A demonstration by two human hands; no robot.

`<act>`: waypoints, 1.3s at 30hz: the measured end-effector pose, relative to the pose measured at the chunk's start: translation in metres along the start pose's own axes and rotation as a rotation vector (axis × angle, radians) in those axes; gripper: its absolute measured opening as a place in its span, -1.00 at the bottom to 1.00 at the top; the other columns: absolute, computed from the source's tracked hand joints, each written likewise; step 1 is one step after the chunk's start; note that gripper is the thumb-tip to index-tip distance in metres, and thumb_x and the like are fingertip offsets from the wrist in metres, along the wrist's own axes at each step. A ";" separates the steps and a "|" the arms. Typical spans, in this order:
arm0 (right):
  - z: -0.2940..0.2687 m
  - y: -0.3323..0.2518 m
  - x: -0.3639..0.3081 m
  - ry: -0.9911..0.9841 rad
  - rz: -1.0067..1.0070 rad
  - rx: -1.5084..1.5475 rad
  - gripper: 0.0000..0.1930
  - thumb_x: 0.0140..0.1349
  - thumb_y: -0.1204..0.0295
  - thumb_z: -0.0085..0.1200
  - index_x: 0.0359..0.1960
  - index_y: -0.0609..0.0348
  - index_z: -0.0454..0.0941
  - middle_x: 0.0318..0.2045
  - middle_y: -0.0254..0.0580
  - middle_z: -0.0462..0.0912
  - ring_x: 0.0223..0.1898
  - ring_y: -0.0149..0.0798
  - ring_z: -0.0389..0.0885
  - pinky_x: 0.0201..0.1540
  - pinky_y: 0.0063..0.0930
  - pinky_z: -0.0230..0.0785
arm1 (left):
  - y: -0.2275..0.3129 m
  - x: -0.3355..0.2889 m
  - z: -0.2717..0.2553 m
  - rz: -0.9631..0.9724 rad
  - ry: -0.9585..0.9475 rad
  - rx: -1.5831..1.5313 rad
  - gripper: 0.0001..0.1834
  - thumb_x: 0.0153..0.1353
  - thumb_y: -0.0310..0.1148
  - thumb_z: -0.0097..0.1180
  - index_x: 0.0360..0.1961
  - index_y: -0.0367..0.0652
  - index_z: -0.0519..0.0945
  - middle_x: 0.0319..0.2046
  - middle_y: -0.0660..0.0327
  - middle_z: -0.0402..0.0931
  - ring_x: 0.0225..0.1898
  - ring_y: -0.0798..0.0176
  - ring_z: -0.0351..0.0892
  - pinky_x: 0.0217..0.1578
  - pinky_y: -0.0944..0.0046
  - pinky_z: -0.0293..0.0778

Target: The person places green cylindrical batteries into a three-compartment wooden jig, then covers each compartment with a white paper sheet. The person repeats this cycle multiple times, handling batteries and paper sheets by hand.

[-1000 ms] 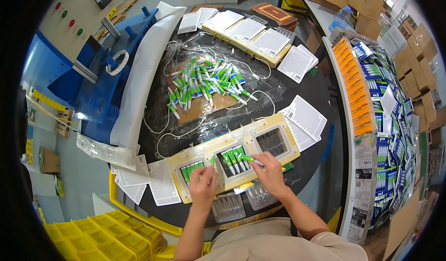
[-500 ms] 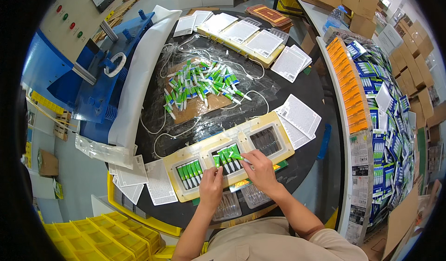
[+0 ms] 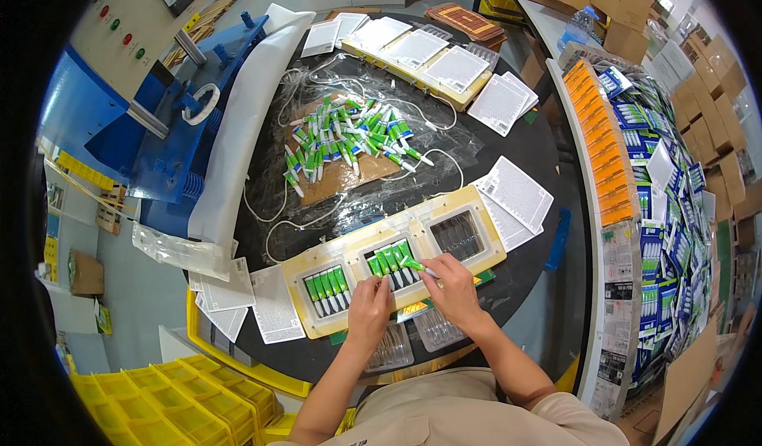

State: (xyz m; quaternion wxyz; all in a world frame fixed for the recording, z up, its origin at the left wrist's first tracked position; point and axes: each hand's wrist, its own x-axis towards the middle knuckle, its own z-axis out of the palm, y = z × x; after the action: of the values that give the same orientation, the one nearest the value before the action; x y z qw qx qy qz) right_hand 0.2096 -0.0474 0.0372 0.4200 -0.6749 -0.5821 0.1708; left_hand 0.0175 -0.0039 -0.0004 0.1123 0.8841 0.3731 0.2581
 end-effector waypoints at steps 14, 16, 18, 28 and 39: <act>-0.013 0.015 0.004 0.162 0.041 -0.113 -0.75 0.18 0.60 0.29 -0.08 0.26 0.70 -0.27 -0.04 0.66 -0.33 -0.05 0.69 -0.27 -0.32 0.53 | -0.003 -0.006 -0.004 -0.045 -0.038 0.073 -0.47 0.28 -0.21 0.29 0.19 -0.30 0.57 0.23 0.01 0.54 0.33 0.00 0.46 0.44 -0.21 0.10; -0.014 0.020 0.005 0.174 0.046 -0.113 -0.75 0.19 0.59 0.28 -0.07 0.26 0.70 -0.27 -0.07 0.65 -0.36 -0.11 0.69 -0.31 -0.34 0.53 | -0.003 -0.007 -0.005 -0.047 -0.058 0.071 -0.44 0.29 -0.19 0.28 0.23 -0.29 0.53 0.29 0.01 0.49 0.37 0.00 0.41 0.46 -0.22 0.05; -0.014 0.023 0.003 0.169 0.083 -0.073 -0.75 0.22 0.57 0.27 -0.05 0.25 0.69 -0.27 -0.12 0.62 -0.37 -0.19 0.68 -0.34 -0.34 0.52 | -0.003 -0.007 -0.007 -0.035 -0.101 0.079 -0.38 0.30 -0.16 0.26 0.29 -0.29 0.48 0.34 0.02 0.43 0.41 0.02 0.35 0.47 -0.24 0.01; -0.005 0.017 -0.005 0.128 0.018 -0.088 -0.75 0.21 0.55 0.29 -0.07 0.23 0.70 -0.33 -0.10 0.62 -0.40 -0.14 0.66 -0.37 -0.31 0.50 | 0.002 0.006 -0.008 0.028 -0.248 0.152 -0.28 0.37 0.05 0.13 0.45 -0.05 0.35 0.47 0.25 0.27 0.49 0.12 0.20 0.50 -0.26 -0.07; -0.026 0.027 0.011 0.141 0.844 1.433 -0.82 0.46 0.38 0.13 -0.31 0.21 0.63 -0.45 -0.38 0.59 -0.47 -0.51 0.54 -0.39 -0.54 0.44 | -0.003 -0.001 -0.004 0.039 -0.300 0.106 -0.27 0.40 0.04 0.09 0.45 -0.15 0.33 0.48 0.18 0.25 0.52 0.06 0.15 0.50 -0.25 -0.11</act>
State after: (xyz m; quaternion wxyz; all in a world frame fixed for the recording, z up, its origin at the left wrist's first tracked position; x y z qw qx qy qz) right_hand 0.2487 -0.0462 0.0351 0.6838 -0.4147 -0.0030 0.6004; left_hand 0.0129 -0.0027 0.0015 0.1148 0.9245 0.3478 0.1053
